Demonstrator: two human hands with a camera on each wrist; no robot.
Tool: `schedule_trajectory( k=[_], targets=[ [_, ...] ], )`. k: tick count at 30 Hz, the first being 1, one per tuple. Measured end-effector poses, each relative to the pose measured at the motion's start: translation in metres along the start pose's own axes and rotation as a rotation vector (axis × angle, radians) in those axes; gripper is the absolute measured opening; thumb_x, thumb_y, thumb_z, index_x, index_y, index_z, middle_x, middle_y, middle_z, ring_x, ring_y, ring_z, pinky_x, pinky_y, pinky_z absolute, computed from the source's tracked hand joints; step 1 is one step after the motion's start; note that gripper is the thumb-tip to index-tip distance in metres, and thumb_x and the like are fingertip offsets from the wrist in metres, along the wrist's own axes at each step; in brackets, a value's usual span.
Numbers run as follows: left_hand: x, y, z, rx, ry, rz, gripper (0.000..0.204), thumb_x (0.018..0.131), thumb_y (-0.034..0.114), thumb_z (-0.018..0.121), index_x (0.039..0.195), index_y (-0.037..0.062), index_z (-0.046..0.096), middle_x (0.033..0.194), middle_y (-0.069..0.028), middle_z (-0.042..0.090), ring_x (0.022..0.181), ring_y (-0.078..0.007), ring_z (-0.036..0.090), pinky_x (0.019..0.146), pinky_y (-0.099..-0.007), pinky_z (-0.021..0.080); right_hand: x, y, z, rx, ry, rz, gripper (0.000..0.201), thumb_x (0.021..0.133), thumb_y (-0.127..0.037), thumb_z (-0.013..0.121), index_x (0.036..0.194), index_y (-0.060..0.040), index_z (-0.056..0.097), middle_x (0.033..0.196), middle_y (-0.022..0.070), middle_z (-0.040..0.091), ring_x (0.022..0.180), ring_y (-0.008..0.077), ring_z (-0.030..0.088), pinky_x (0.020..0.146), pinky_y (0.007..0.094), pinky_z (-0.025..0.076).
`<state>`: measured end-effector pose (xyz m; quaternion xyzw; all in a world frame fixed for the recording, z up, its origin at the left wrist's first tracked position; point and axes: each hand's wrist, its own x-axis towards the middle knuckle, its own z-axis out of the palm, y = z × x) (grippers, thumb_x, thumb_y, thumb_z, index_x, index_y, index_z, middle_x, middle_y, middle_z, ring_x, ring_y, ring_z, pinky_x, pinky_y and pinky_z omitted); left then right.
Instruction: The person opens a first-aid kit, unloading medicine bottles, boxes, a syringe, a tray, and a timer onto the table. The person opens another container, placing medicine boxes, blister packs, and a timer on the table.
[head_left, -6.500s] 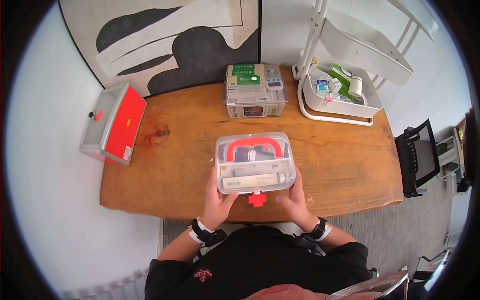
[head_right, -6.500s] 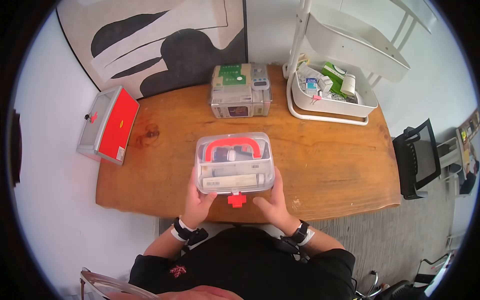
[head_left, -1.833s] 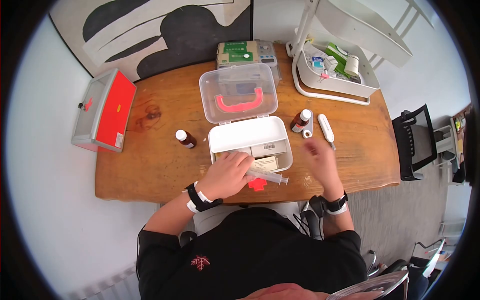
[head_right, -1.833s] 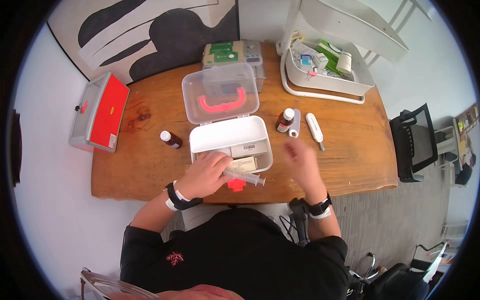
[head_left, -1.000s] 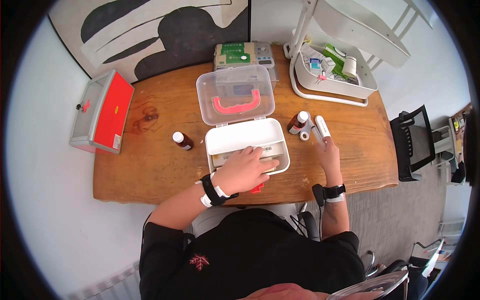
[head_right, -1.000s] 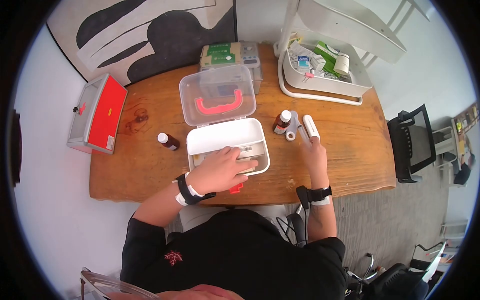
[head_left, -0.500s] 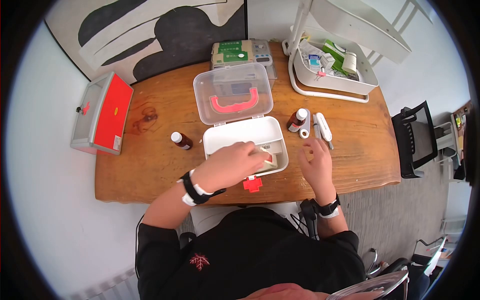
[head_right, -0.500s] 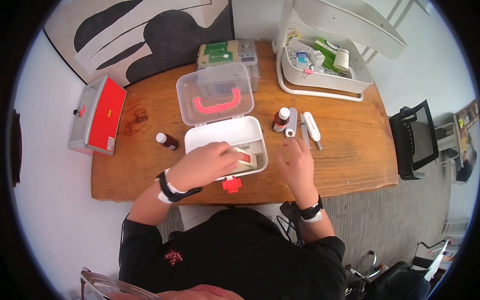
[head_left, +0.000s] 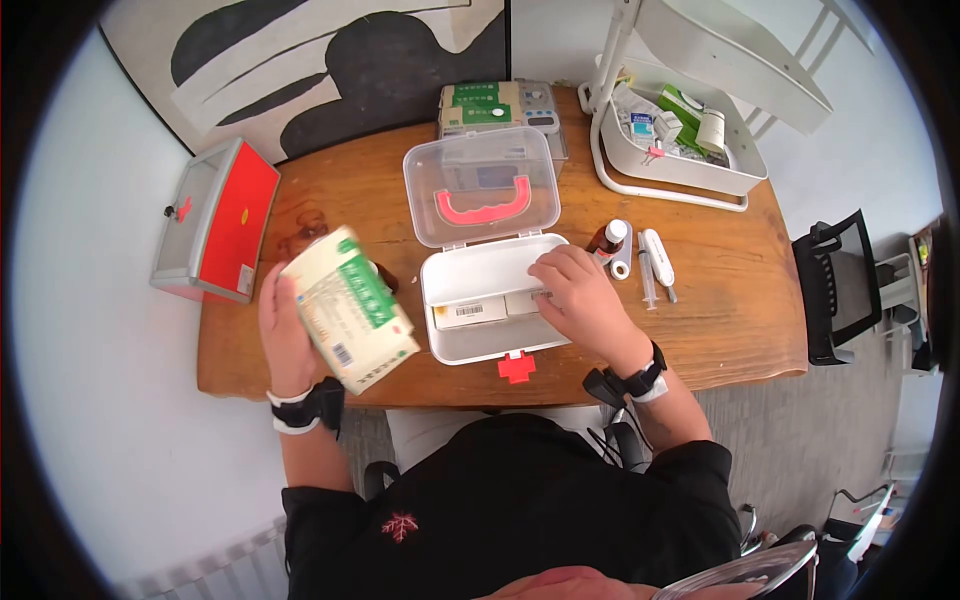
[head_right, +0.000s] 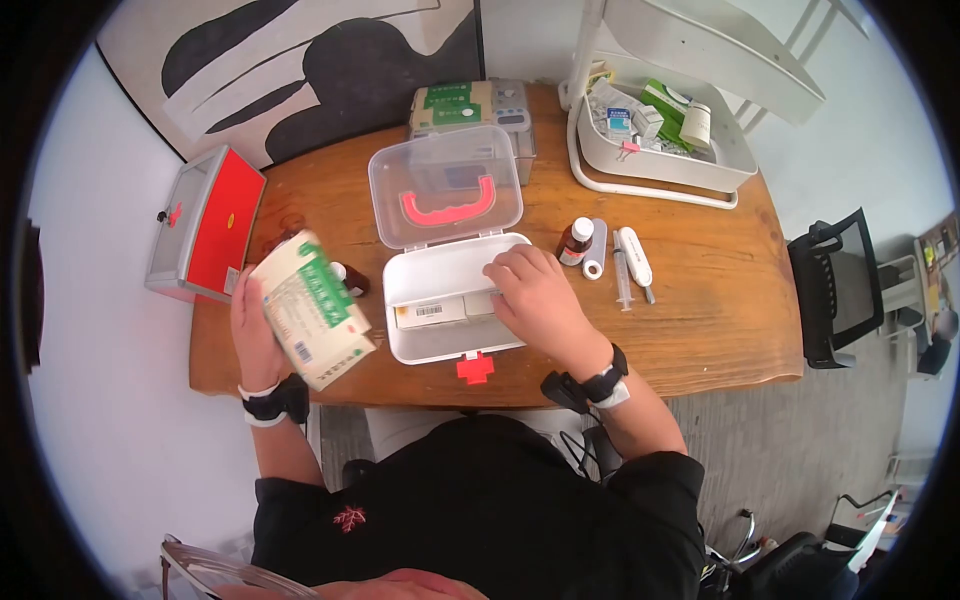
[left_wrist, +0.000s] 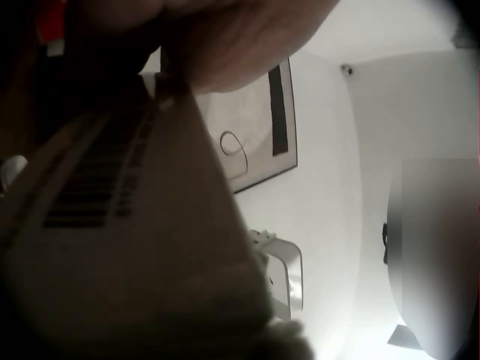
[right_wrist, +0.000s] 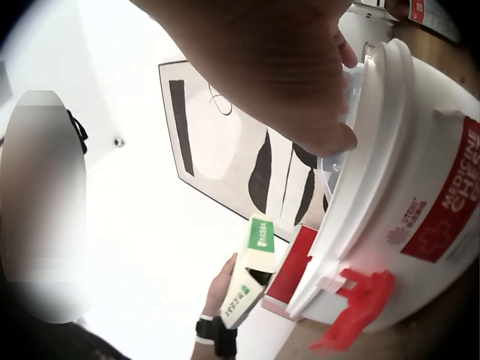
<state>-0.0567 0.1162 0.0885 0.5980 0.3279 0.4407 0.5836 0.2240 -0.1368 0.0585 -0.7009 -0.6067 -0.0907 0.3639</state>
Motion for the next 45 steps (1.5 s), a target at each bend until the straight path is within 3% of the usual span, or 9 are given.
schedule_trajectory(
  k=[4, 8, 15, 18, 24, 27, 33, 39, 45],
  targets=[
    [-0.004, -0.034, -0.061, -0.080, 0.127, -0.145, 0.035, 0.108, 0.024, 0.046, 0.131, -0.0023, 0.050, 0.116, -0.0099, 0.064, 0.104, -0.0161, 0.063, 0.089, -0.0306, 0.052, 0.002, 0.015, 0.015, -0.089, -0.313, -0.037, 0.018, 0.079, -0.006, 0.070, 0.096, -0.0051, 0.067, 0.096, 0.0097, 0.066, 0.095, 0.0302, 0.062, 0.086, 0.0409, 0.050],
    [-0.004, -0.075, -0.099, -0.038, 0.205, -0.241, 0.035, 0.107, 0.025, 0.047, 0.131, -0.0009, 0.051, 0.116, -0.0097, 0.064, 0.102, -0.0165, 0.064, 0.087, -0.0306, 0.053, 0.007, 0.008, 0.003, -0.015, -0.288, -0.008, 0.017, 0.078, -0.001, 0.070, 0.095, -0.0037, 0.068, 0.095, 0.0100, 0.067, 0.094, 0.0325, 0.063, 0.081, 0.0415, 0.051],
    [0.015, -0.150, -0.129, 0.091, 0.243, -0.277, 0.037, 0.107, 0.025, 0.047, 0.130, -0.0028, 0.053, 0.116, -0.0100, 0.063, 0.104, -0.0159, 0.060, 0.091, -0.0302, 0.050, -0.020, 0.012, -0.074, -0.185, 0.403, 0.304, 0.018, 0.079, 0.008, 0.066, 0.094, -0.0011, 0.069, 0.092, 0.0146, 0.066, 0.086, 0.0333, 0.064, 0.077, 0.0396, 0.051],
    [0.020, -0.149, -0.127, 0.198, 0.215, -0.267, 0.039, 0.106, 0.025, 0.047, 0.131, -0.0046, 0.052, 0.118, -0.0117, 0.062, 0.105, -0.0171, 0.059, 0.093, -0.0311, 0.049, -0.066, 0.059, -0.097, -0.378, 0.492, 0.616, 0.015, 0.082, 0.001, 0.066, 0.097, 0.0018, 0.069, 0.092, 0.0177, 0.066, 0.085, 0.0366, 0.063, 0.077, 0.0407, 0.051],
    [0.022, -0.134, -0.105, 0.678, 0.219, -0.074, 0.038, 0.101, 0.022, 0.055, 0.129, -0.0051, 0.053, 0.121, -0.0173, 0.062, 0.110, -0.0256, 0.060, 0.096, -0.0348, 0.047, -0.174, 0.149, -0.101, -0.617, 0.172, 0.934, 0.017, 0.084, -0.007, 0.064, 0.097, 0.0035, 0.068, 0.093, 0.0223, 0.066, 0.085, 0.0403, 0.064, 0.076, 0.0446, 0.051],
    [-0.006, -0.038, -0.037, 0.981, -0.051, 0.201, 0.034, 0.093, 0.012, 0.062, 0.124, -0.0009, 0.057, 0.121, -0.0179, 0.063, 0.110, -0.0305, 0.061, 0.096, -0.0360, 0.047, -0.197, 0.168, -0.093, -0.525, 0.005, 1.030, 0.021, 0.082, -0.009, 0.061, 0.099, 0.0011, 0.069, 0.098, 0.0232, 0.066, 0.092, 0.0416, 0.064, 0.081, 0.0472, 0.052],
    [-0.033, 0.003, 0.084, 0.686, -0.818, 0.470, 0.043, 0.081, 0.010, 0.069, 0.121, 0.0010, 0.059, 0.115, -0.0173, 0.063, 0.112, -0.0364, 0.057, 0.095, -0.0429, 0.049, -0.096, 0.088, -0.086, -0.341, 0.243, 0.706, 0.026, 0.083, -0.008, 0.066, 0.109, -0.0022, 0.066, 0.100, 0.0155, 0.068, 0.092, 0.0334, 0.065, 0.082, 0.0432, 0.052],
    [-0.010, -0.039, 0.134, 1.162, -1.167, 0.504, 0.058, 0.072, 0.008, 0.072, 0.126, -0.0038, 0.055, 0.109, -0.0178, 0.063, 0.108, -0.0356, 0.059, 0.092, -0.0452, 0.051, 0.001, 0.004, -0.030, 0.188, -0.431, 0.013, 0.062, 0.074, -0.009, 0.077, 0.132, -0.0060, 0.056, 0.135, 0.0178, 0.053, 0.123, 0.0350, 0.053, 0.106, 0.0426, 0.043],
    [-0.004, -0.050, 0.145, 1.303, -1.247, 0.436, 0.062, 0.065, 0.014, 0.079, 0.119, -0.0044, 0.054, 0.114, -0.0187, 0.062, 0.106, -0.0356, 0.061, 0.088, -0.0429, 0.052, 0.026, 0.004, 0.024, 0.027, -0.820, 0.109, 0.059, 0.073, -0.004, 0.072, 0.129, -0.0079, 0.054, 0.123, 0.0180, 0.054, 0.099, 0.0389, 0.065, 0.087, 0.0470, 0.054]
  ],
)
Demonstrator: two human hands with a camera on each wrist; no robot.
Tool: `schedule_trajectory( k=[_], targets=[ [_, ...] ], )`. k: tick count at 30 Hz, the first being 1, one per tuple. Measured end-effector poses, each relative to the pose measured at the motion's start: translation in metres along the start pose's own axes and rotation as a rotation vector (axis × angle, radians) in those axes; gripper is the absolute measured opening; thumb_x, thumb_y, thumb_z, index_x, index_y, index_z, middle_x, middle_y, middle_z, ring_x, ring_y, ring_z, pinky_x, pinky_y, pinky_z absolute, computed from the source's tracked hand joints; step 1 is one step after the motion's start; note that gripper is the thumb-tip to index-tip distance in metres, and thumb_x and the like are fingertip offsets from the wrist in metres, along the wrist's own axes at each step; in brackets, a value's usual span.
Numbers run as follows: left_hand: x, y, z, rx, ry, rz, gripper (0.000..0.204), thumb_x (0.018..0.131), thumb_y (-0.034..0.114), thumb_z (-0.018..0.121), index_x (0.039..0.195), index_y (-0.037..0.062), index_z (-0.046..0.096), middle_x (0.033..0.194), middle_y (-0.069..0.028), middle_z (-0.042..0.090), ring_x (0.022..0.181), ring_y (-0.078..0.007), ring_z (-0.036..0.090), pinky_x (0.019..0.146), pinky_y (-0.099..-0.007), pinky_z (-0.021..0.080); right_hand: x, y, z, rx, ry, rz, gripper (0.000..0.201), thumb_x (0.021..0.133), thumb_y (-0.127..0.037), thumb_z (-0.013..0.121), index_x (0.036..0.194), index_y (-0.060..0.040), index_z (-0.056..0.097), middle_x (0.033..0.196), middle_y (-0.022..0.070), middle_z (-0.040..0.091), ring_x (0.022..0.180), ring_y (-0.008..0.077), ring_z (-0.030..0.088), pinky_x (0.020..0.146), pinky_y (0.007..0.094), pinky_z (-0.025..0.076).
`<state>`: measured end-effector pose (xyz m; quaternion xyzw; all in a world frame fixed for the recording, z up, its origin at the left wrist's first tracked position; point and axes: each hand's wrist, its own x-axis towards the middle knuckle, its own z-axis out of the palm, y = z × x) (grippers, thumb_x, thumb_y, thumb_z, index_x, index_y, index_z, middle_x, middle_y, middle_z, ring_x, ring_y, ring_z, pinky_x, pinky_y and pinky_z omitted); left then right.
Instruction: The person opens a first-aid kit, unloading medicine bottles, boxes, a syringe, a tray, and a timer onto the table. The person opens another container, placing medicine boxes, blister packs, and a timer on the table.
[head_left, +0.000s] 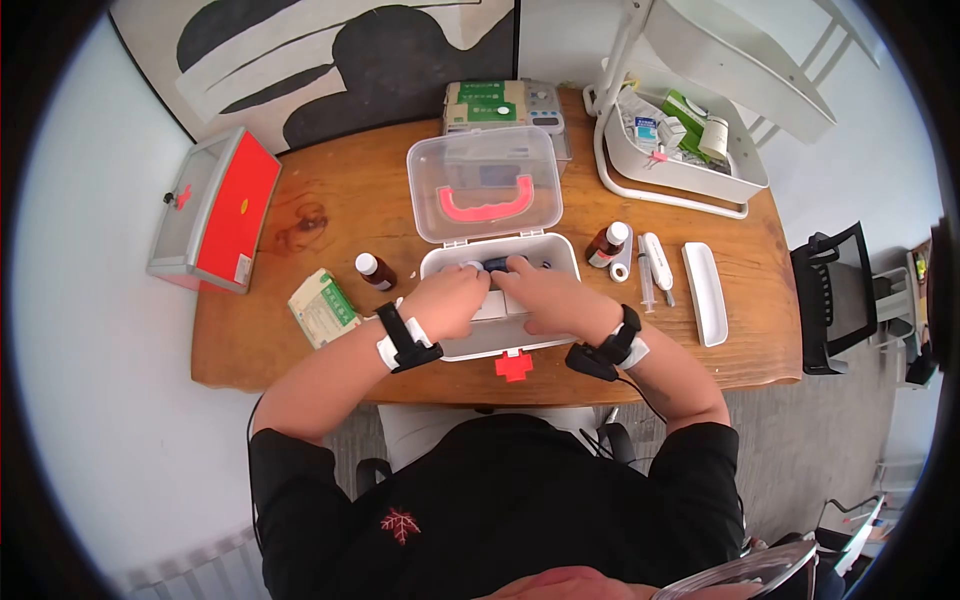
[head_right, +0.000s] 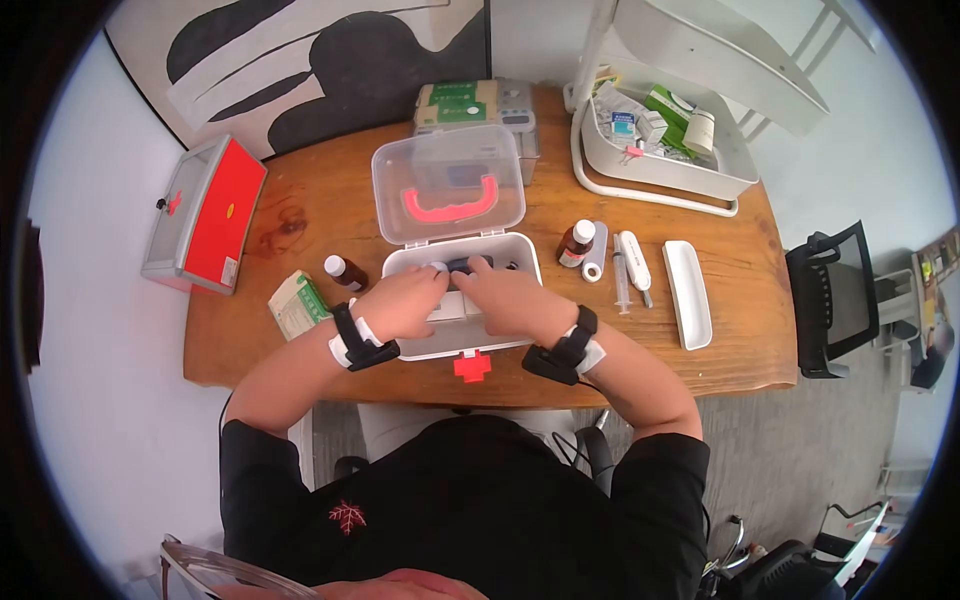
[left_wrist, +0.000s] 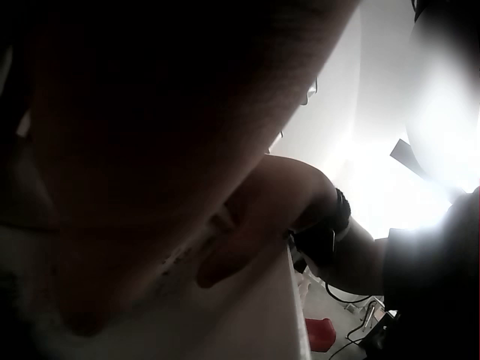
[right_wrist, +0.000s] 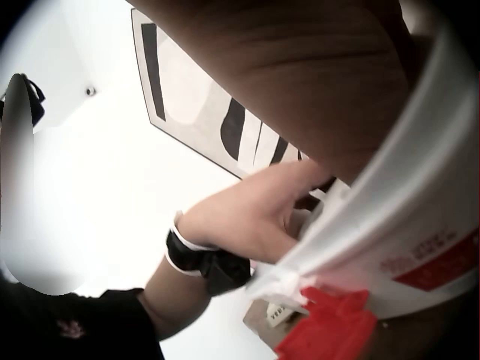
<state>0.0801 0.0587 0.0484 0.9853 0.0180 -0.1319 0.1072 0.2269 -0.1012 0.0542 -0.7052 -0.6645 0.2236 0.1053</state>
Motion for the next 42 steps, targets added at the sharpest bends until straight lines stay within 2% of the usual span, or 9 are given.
schedule_trajectory(
  k=[7, 15, 17, 19, 24, 26, 30, 34, 42],
  targets=[
    [0.010, -0.001, -0.012, -0.068, -0.158, -0.048, 0.051, 0.065, 0.015, 0.079, 0.107, -0.0032, 0.057, 0.096, -0.0178, 0.068, 0.091, -0.0394, 0.067, 0.075, -0.0472, 0.055, 0.013, 0.003, 0.017, -0.147, 0.077, 0.125, 0.049, 0.072, -0.002, 0.071, 0.118, -0.0052, 0.057, 0.115, 0.0206, 0.054, 0.082, 0.0378, 0.069, 0.071, 0.0447, 0.057],
    [-0.011, -0.002, -0.032, -0.101, 0.065, 0.031, 0.043, 0.065, 0.018, 0.076, 0.101, 0.0014, 0.058, 0.091, -0.0202, 0.066, 0.089, -0.0407, 0.065, 0.075, -0.0477, 0.053, 0.002, -0.001, 0.003, -0.042, 0.190, 0.063, 0.032, 0.065, -0.007, 0.072, 0.096, -0.0036, 0.066, 0.111, 0.0128, 0.059, 0.089, 0.0371, 0.066, 0.079, 0.0453, 0.055],
    [-0.022, 0.005, -0.038, -0.077, 0.134, 0.014, 0.046, 0.066, 0.020, 0.075, 0.104, 0.0012, 0.059, 0.090, -0.0182, 0.066, 0.087, -0.0390, 0.065, 0.074, -0.0467, 0.053, -0.003, -0.007, -0.015, -0.058, 0.247, 0.052, 0.033, 0.065, -0.007, 0.073, 0.097, -0.0037, 0.066, 0.112, 0.0123, 0.060, 0.090, 0.0363, 0.066, 0.079, 0.0448, 0.055],
    [-0.027, 0.010, -0.038, 0.045, 0.363, 0.005, 0.050, 0.065, 0.020, 0.074, 0.109, 0.0013, 0.059, 0.089, -0.0161, 0.067, 0.087, -0.0365, 0.065, 0.075, -0.0456, 0.054, -0.001, -0.005, -0.023, -0.073, 0.311, 0.043, 0.034, 0.065, -0.008, 0.073, 0.097, -0.0038, 0.067, 0.113, 0.0117, 0.060, 0.091, 0.0354, 0.066, 0.079, 0.0443, 0.055],
    [-0.030, 0.020, -0.043, 0.115, 0.238, -0.027, 0.052, 0.062, 0.023, 0.075, 0.107, 0.0011, 0.062, 0.085, -0.0116, 0.067, 0.088, -0.0326, 0.065, 0.075, -0.0436, 0.053, 0.006, 0.005, -0.013, -0.054, 0.228, -0.027, 0.040, 0.063, -0.012, 0.077, 0.101, -0.0032, 0.068, 0.117, 0.0110, 0.062, 0.096, 0.0336, 0.066, 0.082, 0.0427, 0.055],
    [-0.031, 0.019, -0.041, 0.237, 0.255, 0.103, 0.051, 0.062, 0.023, 0.074, 0.107, 0.0021, 0.064, 0.084, -0.0103, 0.067, 0.084, -0.0323, 0.065, 0.075, -0.0435, 0.052, 0.007, 0.006, -0.001, -0.046, 0.189, -0.016, 0.041, 0.063, -0.013, 0.078, 0.101, -0.0029, 0.068, 0.116, 0.0111, 0.063, 0.098, 0.0334, 0.066, 0.083, 0.0426, 0.055],
    [-0.036, 0.014, -0.042, 0.066, 0.195, 0.027, 0.052, 0.061, 0.022, 0.073, 0.109, 0.0031, 0.065, 0.086, -0.0107, 0.068, 0.085, -0.0331, 0.065, 0.075, -0.0443, 0.052, 0.005, -0.003, 0.002, 0.007, 0.182, 0.023, 0.040, 0.063, -0.013, 0.078, 0.101, -0.0025, 0.067, 0.111, 0.0120, 0.063, 0.096, 0.0348, 0.066, 0.083, 0.0437, 0.055],
    [-0.043, 0.007, -0.033, -0.062, 0.380, 0.042, 0.056, 0.061, 0.018, 0.072, 0.115, 0.0029, 0.065, 0.095, -0.0139, 0.067, 0.091, -0.0347, 0.065, 0.080, -0.0440, 0.052, 0.003, -0.001, 0.012, 0.053, 0.323, -0.031, 0.037, 0.064, -0.011, 0.077, 0.099, -0.0022, 0.067, 0.108, 0.0127, 0.062, 0.093, 0.0359, 0.066, 0.082, 0.0446, 0.055],
    [-0.063, 0.006, -0.023, -0.181, 0.578, 0.085, 0.058, 0.060, 0.011, 0.073, 0.116, 0.0016, 0.063, 0.105, -0.0158, 0.066, 0.093, -0.0346, 0.066, 0.079, -0.0399, 0.055, 0.000, -0.001, 0.006, 0.193, 0.245, 0.015, 0.048, 0.063, -0.018, 0.082, 0.105, 0.0000, 0.066, 0.120, 0.0139, 0.061, 0.103, 0.0358, 0.064, 0.089, 0.0417, 0.053]
  ],
)
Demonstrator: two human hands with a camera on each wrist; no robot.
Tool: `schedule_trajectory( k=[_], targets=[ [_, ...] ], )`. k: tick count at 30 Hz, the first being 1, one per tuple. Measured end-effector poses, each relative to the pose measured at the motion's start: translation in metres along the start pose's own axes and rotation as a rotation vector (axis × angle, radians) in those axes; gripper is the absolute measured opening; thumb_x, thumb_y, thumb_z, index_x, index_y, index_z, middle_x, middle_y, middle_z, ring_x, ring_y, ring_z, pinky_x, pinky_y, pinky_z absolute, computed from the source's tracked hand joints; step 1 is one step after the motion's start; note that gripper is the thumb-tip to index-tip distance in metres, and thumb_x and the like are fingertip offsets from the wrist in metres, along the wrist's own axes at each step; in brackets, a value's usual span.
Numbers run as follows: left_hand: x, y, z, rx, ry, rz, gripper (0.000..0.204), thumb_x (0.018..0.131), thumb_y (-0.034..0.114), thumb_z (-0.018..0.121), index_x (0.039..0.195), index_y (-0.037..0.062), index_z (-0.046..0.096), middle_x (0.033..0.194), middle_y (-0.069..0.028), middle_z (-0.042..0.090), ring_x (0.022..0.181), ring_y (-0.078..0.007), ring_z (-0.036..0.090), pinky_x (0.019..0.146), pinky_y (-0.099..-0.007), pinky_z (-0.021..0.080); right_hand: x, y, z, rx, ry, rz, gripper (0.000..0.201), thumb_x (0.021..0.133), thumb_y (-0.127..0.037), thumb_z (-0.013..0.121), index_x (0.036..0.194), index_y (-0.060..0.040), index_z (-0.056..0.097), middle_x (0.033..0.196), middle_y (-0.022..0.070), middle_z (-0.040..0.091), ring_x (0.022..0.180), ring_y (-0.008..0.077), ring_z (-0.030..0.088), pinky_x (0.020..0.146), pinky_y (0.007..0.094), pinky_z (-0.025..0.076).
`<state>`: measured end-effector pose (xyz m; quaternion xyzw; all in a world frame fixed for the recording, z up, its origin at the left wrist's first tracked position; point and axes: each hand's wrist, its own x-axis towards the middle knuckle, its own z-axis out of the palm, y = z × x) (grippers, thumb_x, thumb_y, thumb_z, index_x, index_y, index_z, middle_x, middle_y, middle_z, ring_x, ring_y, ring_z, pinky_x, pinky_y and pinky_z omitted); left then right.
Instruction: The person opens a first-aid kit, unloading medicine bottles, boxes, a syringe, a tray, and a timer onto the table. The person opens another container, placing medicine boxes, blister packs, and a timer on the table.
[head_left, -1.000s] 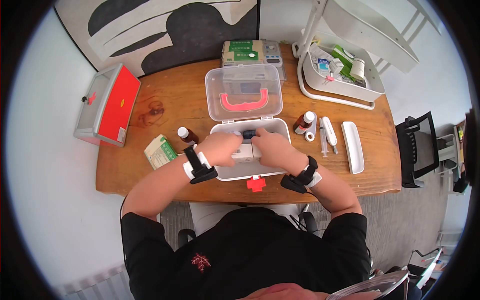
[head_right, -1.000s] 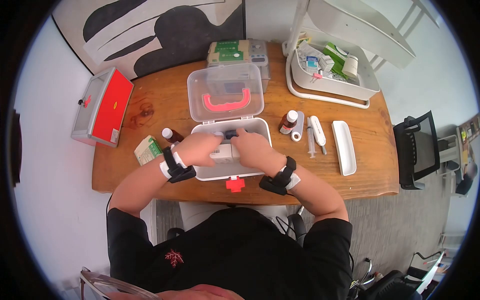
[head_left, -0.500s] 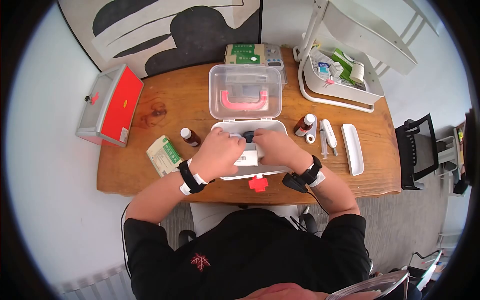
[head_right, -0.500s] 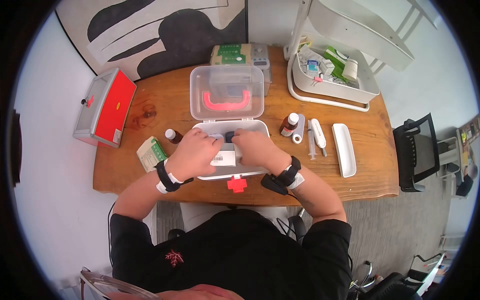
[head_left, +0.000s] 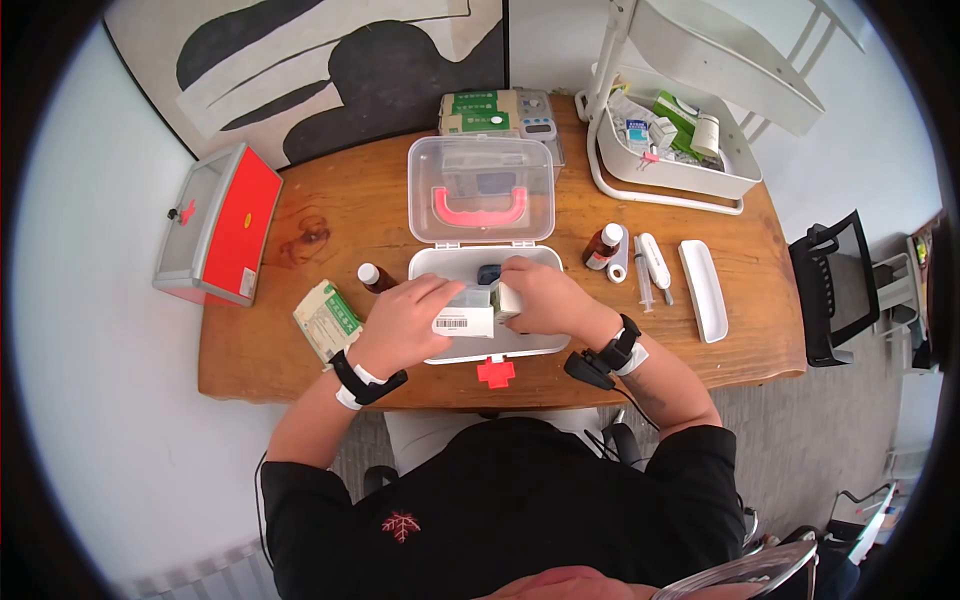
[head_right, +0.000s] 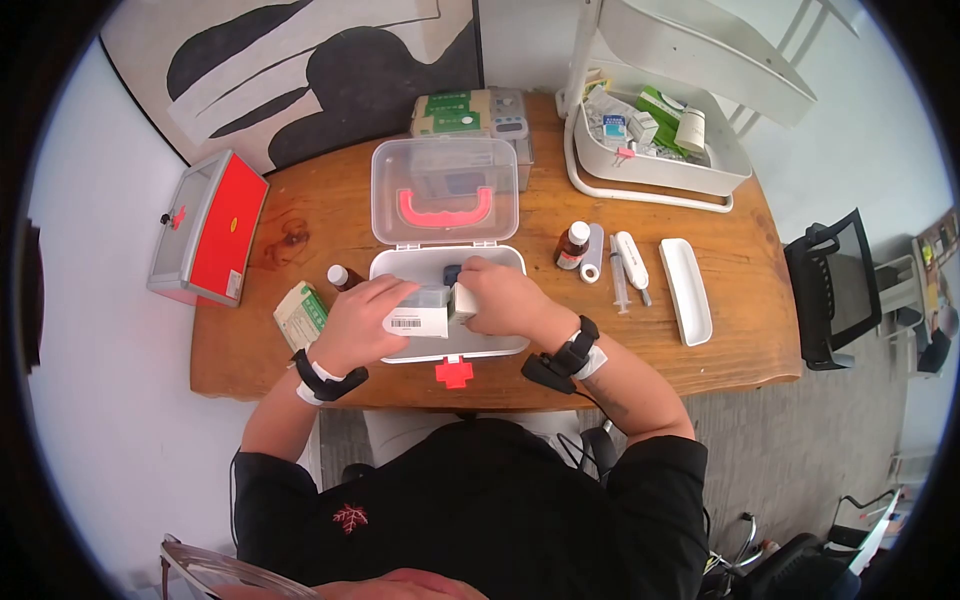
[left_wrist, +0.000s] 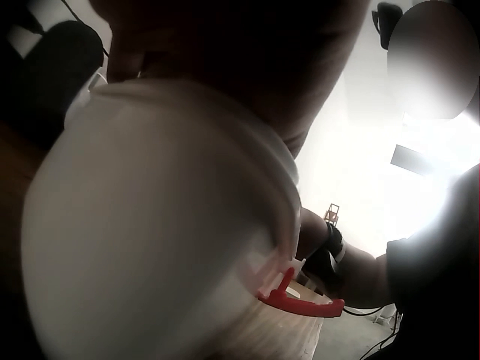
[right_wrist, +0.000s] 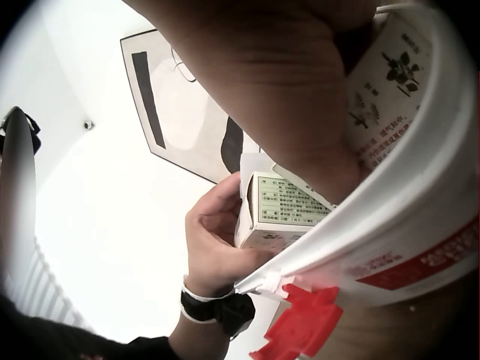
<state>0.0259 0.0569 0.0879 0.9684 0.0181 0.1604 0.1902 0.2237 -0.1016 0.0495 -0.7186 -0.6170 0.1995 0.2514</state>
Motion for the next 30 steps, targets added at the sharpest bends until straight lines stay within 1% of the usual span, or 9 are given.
schedule_trajectory(
  k=[6, 11, 13, 15, 17, 19, 24, 26, 30],
  targets=[
    [-0.009, 0.014, -0.007, 0.148, 0.071, 0.215, 0.057, 0.060, 0.008, 0.074, 0.115, 0.0025, 0.063, 0.110, -0.0141, 0.064, 0.099, -0.0319, 0.065, 0.082, -0.0400, 0.055, 0.005, -0.001, -0.007, 0.035, -0.067, -0.006, 0.050, 0.062, -0.019, 0.083, 0.105, 0.0002, 0.066, 0.115, 0.0166, 0.063, 0.104, 0.0368, 0.063, 0.089, 0.0409, 0.052],
    [-0.015, 0.016, -0.017, 0.019, 0.138, 0.160, 0.060, 0.056, 0.004, 0.075, 0.116, 0.0028, 0.064, 0.110, -0.0136, 0.066, 0.100, -0.0330, 0.065, 0.085, -0.0410, 0.055, 0.008, 0.001, -0.022, 0.190, -0.141, 0.075, 0.053, 0.060, -0.020, 0.085, 0.105, 0.0001, 0.066, 0.106, 0.0175, 0.065, 0.099, 0.0343, 0.064, 0.085, 0.0382, 0.053],
    [-0.019, 0.014, -0.022, -0.037, 0.184, 0.125, 0.060, 0.057, 0.003, 0.075, 0.116, 0.0029, 0.064, 0.111, -0.0136, 0.065, 0.100, -0.0330, 0.065, 0.085, -0.0403, 0.055, 0.007, 0.002, -0.028, 0.277, -0.164, 0.092, 0.056, 0.061, -0.021, 0.086, 0.109, -0.0002, 0.066, 0.100, 0.0147, 0.067, 0.094, 0.0274, 0.067, 0.084, 0.0350, 0.053],
    [-0.021, 0.015, -0.031, -0.218, 0.248, -0.161, 0.056, 0.060, 0.000, 0.076, 0.115, 0.0035, 0.064, 0.111, -0.0128, 0.065, 0.101, -0.0323, 0.066, 0.086, -0.0378, 0.054, 0.005, -0.006, -0.047, 0.387, -0.184, 0.142, 0.058, 0.062, -0.021, 0.087, 0.112, 0.0001, 0.066, 0.100, 0.0126, 0.068, 0.093, 0.0240, 0.067, 0.084, 0.0337, 0.052],
    [-0.028, 0.003, -0.033, -0.258, 0.307, -0.250, 0.058, 0.066, 0.000, 0.077, 0.122, 0.0007, 0.061, 0.114, -0.0118, 0.067, 0.103, -0.0265, 0.068, 0.088, -0.0344, 0.053, 0.005, -0.007, -0.053, 0.492, -0.206, 0.192, 0.060, 0.063, -0.020, 0.088, 0.115, 0.0003, 0.065, 0.100, 0.0106, 0.070, 0.092, 0.0205, 0.067, 0.084, 0.0323, 0.052],
    [-0.023, -0.008, -0.037, -0.934, 0.549, -0.427, 0.065, 0.070, -0.001, 0.077, 0.131, -0.0037, 0.054, 0.118, -0.0113, 0.067, 0.106, -0.0206, 0.067, 0.092, -0.0330, 0.053, 0.004, -0.003, -0.056, 0.631, -0.190, 0.228, 0.063, 0.064, -0.017, 0.088, 0.119, 0.0023, 0.064, 0.102, 0.0091, 0.071, 0.094, 0.0174, 0.067, 0.085, 0.0311, 0.052],
    [-0.030, -0.063, -0.052, -1.150, 0.636, -0.514, 0.057, 0.081, -0.006, 0.068, 0.135, -0.0069, 0.050, 0.119, -0.0124, 0.067, 0.105, -0.0194, 0.067, 0.092, -0.0317, 0.054, 0.001, 0.014, -0.053, 0.902, -0.201, 0.279, 0.060, 0.067, -0.010, 0.086, 0.121, 0.0045, 0.063, 0.106, 0.0109, 0.072, 0.093, 0.0173, 0.069, 0.082, 0.0306, 0.055],
    [-0.033, -0.079, -0.056, -1.190, 0.658, -0.559, 0.055, 0.082, -0.006, 0.067, 0.134, -0.0067, 0.051, 0.118, -0.0125, 0.067, 0.105, -0.0195, 0.067, 0.092, -0.0316, 0.054, -0.002, 0.021, -0.051, 1.255, -0.122, 0.307, 0.044, 0.073, -0.007, 0.081, 0.113, 0.0063, 0.067, 0.101, 0.0113, 0.073, 0.089, 0.0184, 0.071, 0.078, 0.0301, 0.057],
    [-0.041, -0.121, -0.065, -1.190, 0.751, -0.682, 0.045, 0.084, -0.005, 0.065, 0.128, -0.0058, 0.056, 0.115, -0.0120, 0.068, 0.102, -0.0203, 0.069, 0.088, -0.0335, 0.057, -0.026, 0.041, -0.067, 1.286, -0.055, 0.297, 0.044, 0.078, -0.008, 0.079, 0.117, 0.0065, 0.065, 0.106, 0.0138, 0.073, 0.092, 0.0196, 0.072, 0.076, 0.0316, 0.058]
  ],
)
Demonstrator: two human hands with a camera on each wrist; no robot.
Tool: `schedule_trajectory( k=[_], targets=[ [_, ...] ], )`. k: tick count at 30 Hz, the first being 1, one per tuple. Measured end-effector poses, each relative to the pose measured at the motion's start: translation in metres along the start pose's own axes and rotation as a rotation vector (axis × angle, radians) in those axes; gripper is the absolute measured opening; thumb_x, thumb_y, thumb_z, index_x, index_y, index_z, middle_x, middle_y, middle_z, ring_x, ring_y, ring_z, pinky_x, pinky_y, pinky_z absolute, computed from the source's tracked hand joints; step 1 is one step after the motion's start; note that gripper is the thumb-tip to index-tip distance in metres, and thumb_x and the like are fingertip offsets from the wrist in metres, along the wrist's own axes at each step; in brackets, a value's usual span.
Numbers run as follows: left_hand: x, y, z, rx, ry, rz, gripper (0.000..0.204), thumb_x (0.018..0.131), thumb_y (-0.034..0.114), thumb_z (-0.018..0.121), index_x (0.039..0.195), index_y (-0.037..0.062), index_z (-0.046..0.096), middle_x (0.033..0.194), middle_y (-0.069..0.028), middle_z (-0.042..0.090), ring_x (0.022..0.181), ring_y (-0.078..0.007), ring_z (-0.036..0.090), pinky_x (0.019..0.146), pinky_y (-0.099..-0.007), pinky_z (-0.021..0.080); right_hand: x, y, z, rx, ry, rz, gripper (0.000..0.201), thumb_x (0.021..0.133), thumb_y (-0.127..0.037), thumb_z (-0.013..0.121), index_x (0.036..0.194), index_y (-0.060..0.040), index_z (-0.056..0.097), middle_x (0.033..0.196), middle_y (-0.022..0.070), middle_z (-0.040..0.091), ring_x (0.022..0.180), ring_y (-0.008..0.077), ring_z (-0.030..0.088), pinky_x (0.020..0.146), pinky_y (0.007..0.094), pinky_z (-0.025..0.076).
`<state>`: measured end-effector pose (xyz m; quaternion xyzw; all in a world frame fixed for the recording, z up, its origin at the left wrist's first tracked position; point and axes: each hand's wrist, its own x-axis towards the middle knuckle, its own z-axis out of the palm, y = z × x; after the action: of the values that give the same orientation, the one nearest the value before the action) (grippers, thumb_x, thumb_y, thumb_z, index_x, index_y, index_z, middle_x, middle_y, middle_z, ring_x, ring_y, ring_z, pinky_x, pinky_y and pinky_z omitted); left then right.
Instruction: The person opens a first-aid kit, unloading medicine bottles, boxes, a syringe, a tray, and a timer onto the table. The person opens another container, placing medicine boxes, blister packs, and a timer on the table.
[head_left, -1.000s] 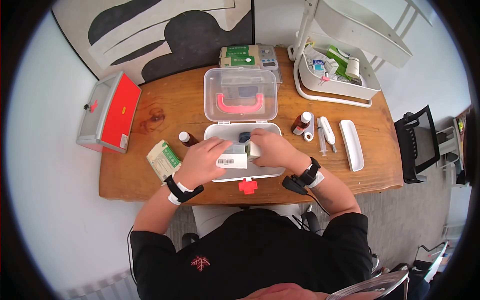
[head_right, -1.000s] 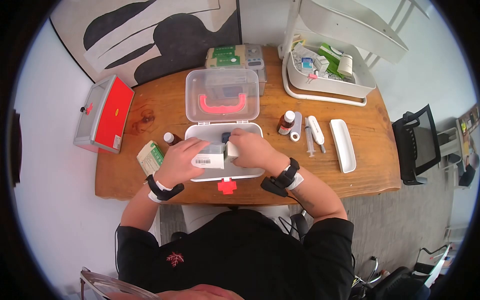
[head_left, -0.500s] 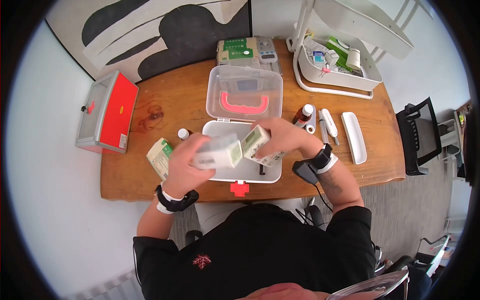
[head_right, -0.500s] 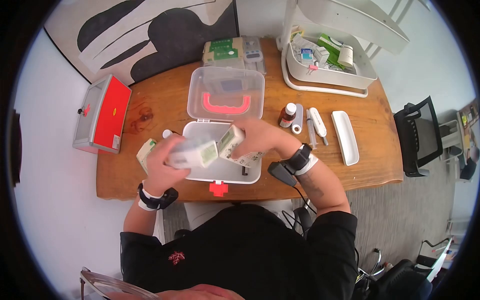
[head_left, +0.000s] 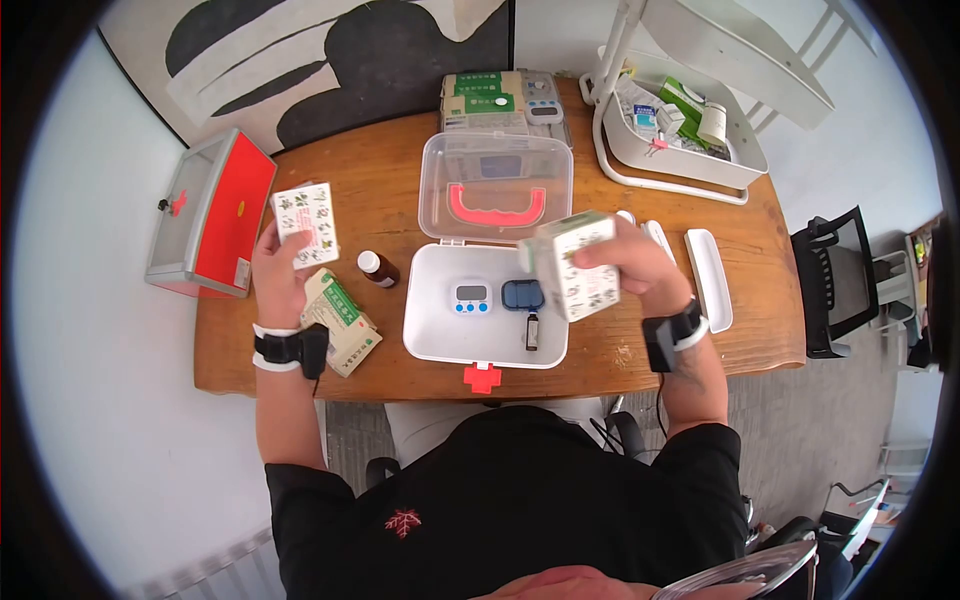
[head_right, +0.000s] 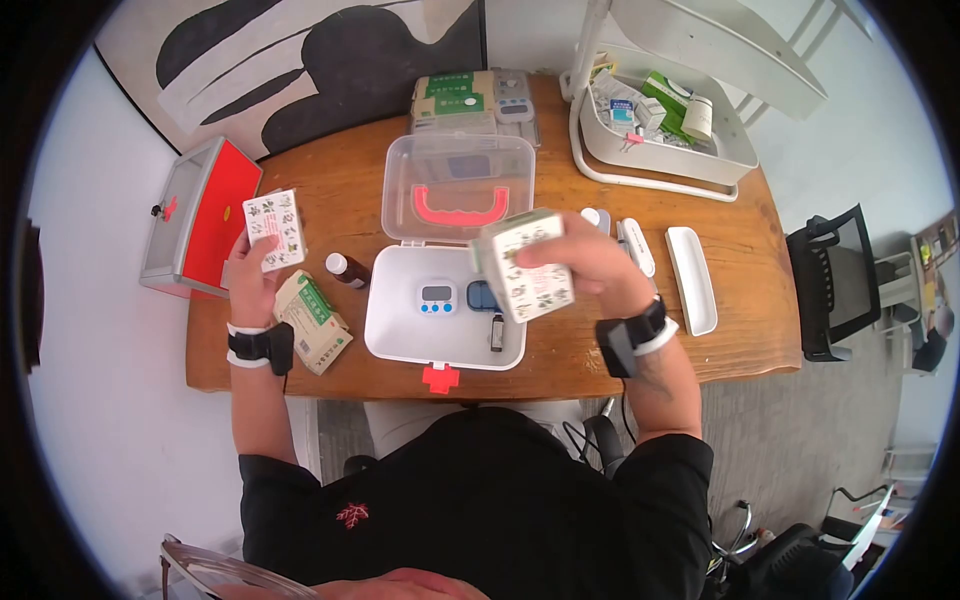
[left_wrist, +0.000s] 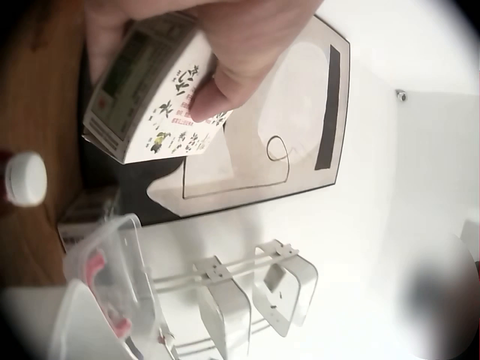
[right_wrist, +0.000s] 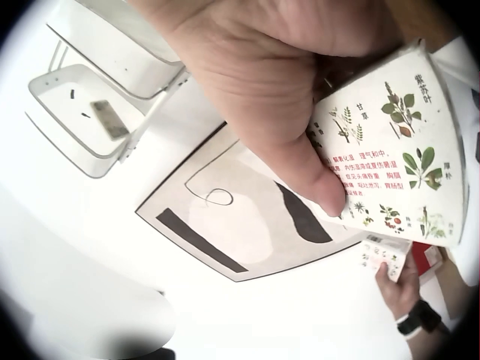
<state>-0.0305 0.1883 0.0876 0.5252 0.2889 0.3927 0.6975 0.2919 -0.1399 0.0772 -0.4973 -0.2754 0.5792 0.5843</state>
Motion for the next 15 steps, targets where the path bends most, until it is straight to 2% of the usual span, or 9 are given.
schedule_trajectory(
  k=[2, 5, 6, 7, 9, 13, 15],
  targets=[
    [0.016, -0.003, -0.017, 0.034, 0.137, -0.031, 0.038, 0.085, 0.000, 0.068, 0.122, -0.0041, 0.059, 0.113, -0.0116, 0.069, 0.099, -0.0212, 0.069, 0.085, -0.0346, 0.058, -0.018, -0.003, -0.018, 0.142, 0.017, -0.102, 0.048, 0.079, -0.008, 0.076, 0.122, 0.0073, 0.062, 0.109, 0.0167, 0.072, 0.094, 0.0241, 0.072, 0.080, 0.0354, 0.060],
    [0.044, -0.020, -0.048, 0.088, 0.197, -0.117, 0.037, 0.085, 0.002, 0.070, 0.121, -0.0024, 0.060, 0.112, -0.0108, 0.070, 0.098, -0.0215, 0.070, 0.084, -0.0338, 0.058, -0.059, -0.012, -0.039, 0.385, 0.113, -0.246, 0.053, 0.081, -0.009, 0.074, 0.129, 0.0079, 0.057, 0.114, 0.0205, 0.070, 0.098, 0.0307, 0.072, 0.086, 0.0412, 0.061],
    [0.056, -0.033, -0.064, 0.112, 0.173, -0.146, 0.037, 0.084, 0.006, 0.072, 0.118, -0.0014, 0.061, 0.109, -0.0097, 0.070, 0.097, -0.0212, 0.070, 0.084, -0.0340, 0.058, -0.066, 0.004, -0.073, 0.418, 0.223, -0.278, 0.057, 0.082, -0.012, 0.074, 0.131, 0.0078, 0.054, 0.118, 0.0220, 0.068, 0.101, 0.0320, 0.071, 0.088, 0.0438, 0.060],
    [0.065, -0.043, -0.073, 0.104, 0.160, -0.147, 0.037, 0.084, 0.006, 0.072, 0.118, -0.0014, 0.061, 0.109, -0.0097, 0.070, 0.097, -0.0212, 0.070, 0.084, -0.0340, 0.058, -0.073, 0.009, -0.088, 0.496, 0.238, -0.318, 0.058, 0.084, -0.014, 0.073, 0.134, 0.0071, 0.052, 0.119, 0.0219, 0.068, 0.103, 0.0322, 0.070, 0.088, 0.0460, 0.061],
    [0.076, -0.060, -0.082, 0.149, 0.156, -0.288, 0.036, 0.083, 0.008, 0.074, 0.117, -0.0007, 0.062, 0.107, -0.0089, 0.070, 0.095, -0.0208, 0.070, 0.083, -0.0351, 0.058, -0.082, 0.016, -0.106, 0.538, 0.382, -0.419, 0.054, 0.086, -0.013, 0.072, 0.132, 0.0065, 0.052, 0.119, 0.0212, 0.067, 0.103, 0.0320, 0.070, 0.088, 0.0471, 0.061],
    [0.091, -0.091, -0.088, 0.186, 0.135, -0.370, 0.032, 0.086, 0.015, 0.074, 0.114, 0.0024, 0.065, 0.106, -0.0064, 0.070, 0.095, -0.0189, 0.068, 0.084, -0.0342, 0.056, -0.092, 0.046, -0.157, 0.586, 0.414, -0.476, 0.046, 0.091, -0.016, 0.066, 0.130, 0.0040, 0.054, 0.120, 0.0198, 0.067, 0.105, 0.0319, 0.070, 0.089, 0.0483, 0.060],
    [0.093, -0.096, -0.082, 0.208, 0.137, -0.377, 0.034, 0.086, 0.019, 0.074, 0.115, 0.0031, 0.065, 0.106, -0.0062, 0.070, 0.095, -0.0181, 0.068, 0.081, -0.0331, 0.055, -0.090, 0.057, -0.168, 0.764, 0.513, -0.540, 0.045, 0.094, -0.029, 0.063, 0.129, -0.0013, 0.056, 0.122, 0.0201, 0.065, 0.108, 0.0374, 0.065, 0.091, 0.0515, 0.057]
  ],
)
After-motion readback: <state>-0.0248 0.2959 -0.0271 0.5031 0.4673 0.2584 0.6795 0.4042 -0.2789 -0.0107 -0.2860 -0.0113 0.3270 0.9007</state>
